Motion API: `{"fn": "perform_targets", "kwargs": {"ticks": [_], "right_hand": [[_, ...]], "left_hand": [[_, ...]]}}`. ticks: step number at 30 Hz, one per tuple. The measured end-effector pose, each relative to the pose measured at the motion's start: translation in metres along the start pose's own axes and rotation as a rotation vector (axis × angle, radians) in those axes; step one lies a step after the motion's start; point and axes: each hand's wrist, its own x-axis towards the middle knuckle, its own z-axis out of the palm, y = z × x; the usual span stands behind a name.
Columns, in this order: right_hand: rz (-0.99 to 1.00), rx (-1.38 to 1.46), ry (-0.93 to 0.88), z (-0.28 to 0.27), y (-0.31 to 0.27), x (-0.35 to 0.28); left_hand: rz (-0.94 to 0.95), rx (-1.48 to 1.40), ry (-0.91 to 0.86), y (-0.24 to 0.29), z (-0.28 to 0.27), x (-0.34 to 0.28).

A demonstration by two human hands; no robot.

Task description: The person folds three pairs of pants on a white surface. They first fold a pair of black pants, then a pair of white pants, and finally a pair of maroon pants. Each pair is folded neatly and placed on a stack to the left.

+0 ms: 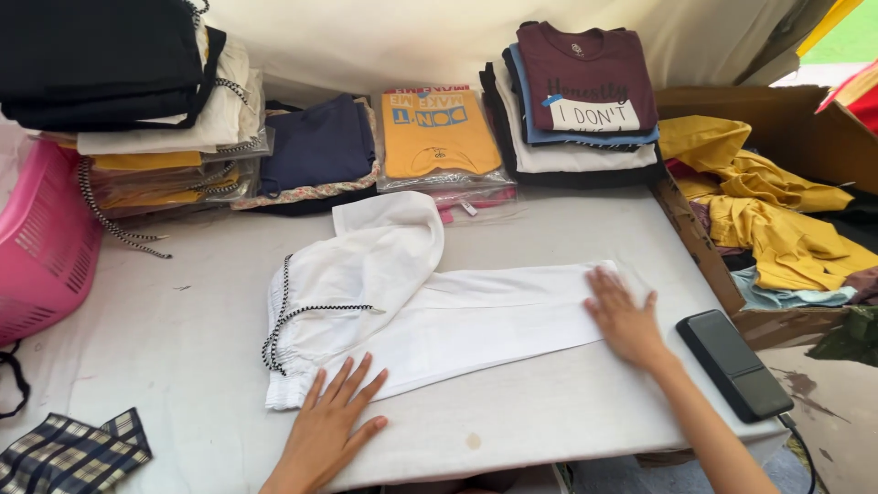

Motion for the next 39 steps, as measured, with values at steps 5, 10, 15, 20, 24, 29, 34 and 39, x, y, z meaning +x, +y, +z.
{"fn": "perform_targets", "kwargs": {"ticks": [5, 10, 15, 20, 24, 29, 34, 39], "right_hand": [[0.232, 0.179, 0.294, -0.029, 0.007, 0.018], [0.5, 0.187, 0.134, -0.02, 0.02, 0.058], [0.444, 0.758, 0.406, -0.002, 0.038, 0.062], [-0.033, -0.275, 0.576, -0.012, -0.041, 0.052], [-0.384, -0.037, 0.291, 0.006, -0.131, 0.027], [-0.264, -0.141, -0.075, 0.014, -0.069, 0.04], [0.102, -0.117, -0.088, -0.007, -0.013, 0.039], [0.029, -0.151, 0.265, 0.01, -0.025, 0.036]], "left_hand": [[-0.103, -0.272, 0.069, 0.009, -0.003, 0.061], [0.081, -0.074, 0.144, 0.019, 0.06, 0.157], [-0.02, -0.037, 0.091, 0.012, 0.089, 0.164], [-0.211, -0.095, -0.023, 0.017, 0.085, 0.161], [-0.192, -0.087, 0.013, 0.014, 0.088, 0.158], [-0.246, -0.063, -0.015, 0.001, 0.085, 0.15], [-0.275, -0.048, -0.063, 0.003, 0.079, 0.154], [-0.282, -0.035, -0.069, 0.004, 0.075, 0.154]]}}
